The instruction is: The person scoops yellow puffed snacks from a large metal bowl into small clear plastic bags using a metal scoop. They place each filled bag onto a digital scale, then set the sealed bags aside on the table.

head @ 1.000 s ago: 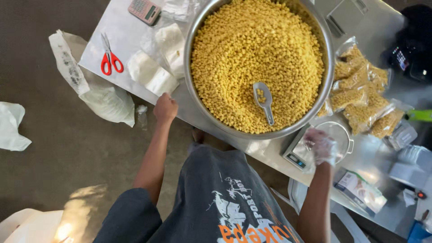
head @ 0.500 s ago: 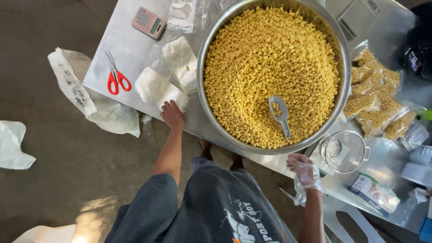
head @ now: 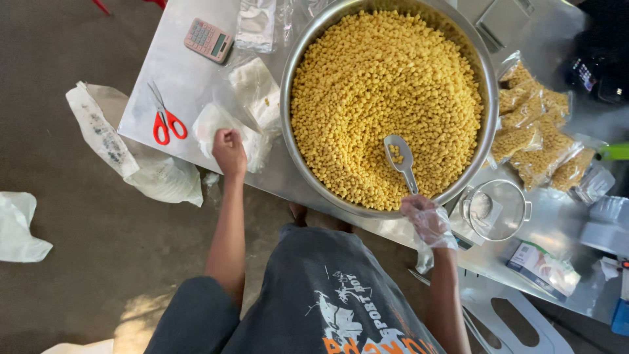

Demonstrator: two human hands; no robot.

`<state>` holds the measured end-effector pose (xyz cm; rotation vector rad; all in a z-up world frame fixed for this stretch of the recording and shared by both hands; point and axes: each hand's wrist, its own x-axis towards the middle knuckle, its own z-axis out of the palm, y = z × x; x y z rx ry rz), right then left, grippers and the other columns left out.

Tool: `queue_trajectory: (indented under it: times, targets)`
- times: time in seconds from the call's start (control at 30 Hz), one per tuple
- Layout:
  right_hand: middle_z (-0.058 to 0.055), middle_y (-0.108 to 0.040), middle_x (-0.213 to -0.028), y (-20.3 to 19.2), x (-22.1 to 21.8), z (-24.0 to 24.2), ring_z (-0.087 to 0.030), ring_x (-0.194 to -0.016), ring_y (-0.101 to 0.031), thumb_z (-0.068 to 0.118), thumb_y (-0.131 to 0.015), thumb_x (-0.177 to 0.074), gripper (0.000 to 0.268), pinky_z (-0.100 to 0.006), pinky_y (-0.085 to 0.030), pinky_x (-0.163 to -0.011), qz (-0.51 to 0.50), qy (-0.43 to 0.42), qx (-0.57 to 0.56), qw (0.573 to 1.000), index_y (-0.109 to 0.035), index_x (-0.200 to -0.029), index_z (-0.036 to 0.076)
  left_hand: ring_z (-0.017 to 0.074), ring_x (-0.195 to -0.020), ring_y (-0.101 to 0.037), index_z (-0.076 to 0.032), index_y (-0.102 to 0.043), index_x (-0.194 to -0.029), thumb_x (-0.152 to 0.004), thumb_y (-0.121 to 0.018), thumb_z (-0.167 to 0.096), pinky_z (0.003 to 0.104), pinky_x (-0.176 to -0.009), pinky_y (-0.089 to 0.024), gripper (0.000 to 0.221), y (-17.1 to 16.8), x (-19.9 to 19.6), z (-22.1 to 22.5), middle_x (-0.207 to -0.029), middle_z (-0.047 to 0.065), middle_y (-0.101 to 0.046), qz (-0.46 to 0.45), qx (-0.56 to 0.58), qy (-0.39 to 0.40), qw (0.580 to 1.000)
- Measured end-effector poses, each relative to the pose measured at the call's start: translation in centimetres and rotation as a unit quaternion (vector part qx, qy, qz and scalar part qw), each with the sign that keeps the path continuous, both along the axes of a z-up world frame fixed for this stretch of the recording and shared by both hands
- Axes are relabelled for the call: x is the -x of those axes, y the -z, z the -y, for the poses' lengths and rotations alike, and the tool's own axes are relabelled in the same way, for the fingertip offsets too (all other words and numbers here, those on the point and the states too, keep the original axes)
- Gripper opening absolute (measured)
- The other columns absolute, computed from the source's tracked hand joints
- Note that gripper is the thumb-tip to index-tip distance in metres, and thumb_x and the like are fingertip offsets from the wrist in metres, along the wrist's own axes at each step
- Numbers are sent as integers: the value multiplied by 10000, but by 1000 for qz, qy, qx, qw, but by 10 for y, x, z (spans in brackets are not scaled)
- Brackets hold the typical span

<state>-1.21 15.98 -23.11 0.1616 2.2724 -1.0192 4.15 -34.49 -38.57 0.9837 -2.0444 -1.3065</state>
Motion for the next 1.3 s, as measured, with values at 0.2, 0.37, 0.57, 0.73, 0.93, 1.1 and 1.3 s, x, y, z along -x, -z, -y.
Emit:
queue_trajectory:
  times: [0.2,0.37,0.57,0.73,0.93,1.1,1.3]
  targets:
    - [-23,-756,-973,-87,11,97,-125,-879,-723,389,-686,-926,380,-297,-629,-794,-33,-19,136,990,-721,-1136,75,181,-766,-675,-14,-666,-1007,-1010,-677,-156,328,-693,-560,142,-202,9,-102,-891,90,-712,-22,-105,321,941]
    - [-66,-709,-889,-93,2,127,-139,-799,-626,391,-659,-1037,380,-299,-538,-682,-43,-37,167,984,-759,-1062,25,172,-682,-621,-3,-637,-931,-935,-719,-149,344,-631,-504,168,-254,1,-196,-782,89,-674,23,-93,456,885]
    - [-68,-748,-867,-67,-16,70,-110,-735,-684,341,-632,-1006,349,-270,-551,-656,22,56,344,937,-743,-1077,19,178,-702,-527,21,-630,-897,-1012,-738,-147,352,-639,-439,230,-211,1,-237,-764,137,-638,34,-381,479,790]
    - [-40,-705,-858,-28,-31,38,-162,-676,-658,272,-584,-971,258,-326,-577,-578,-29,-7,212,977,-690,-1067,57,324,-691,-651,-26,-667,-926,-900,-711,-299,444,-639,-520,278,-238,1,-262,-784,171,-696,166,-20,553,817]
    - [-63,-711,-802,-9,-39,37,-179,-675,-691,297,-559,-1026,303,-336,-592,-603,16,39,326,944,-678,-948,29,386,-847,-710,-60,-697,-910,-928,-612,-373,515,-766,-557,325,-234,19,-279,-894,183,-733,238,225,570,754]
    - [-85,-727,-721,1,-29,37,-184,-620,-708,343,-538,-1053,417,-333,-589,-580,-8,19,400,916,-687,-835,20,403,-782,-692,-52,-677,-873,-963,-581,-379,535,-705,-543,353,-217,6,-283,-837,183,-721,149,224,574,774]
    - [-82,-665,-673,0,-40,48,-194,-601,-654,187,-656,-902,207,-352,-520,-533,-178,-11,223,958,-682,-751,48,389,-743,-694,-39,-646,-862,-977,-564,-340,529,-679,-540,333,-215,0,-291,-818,177,-712,61,225,556,798]
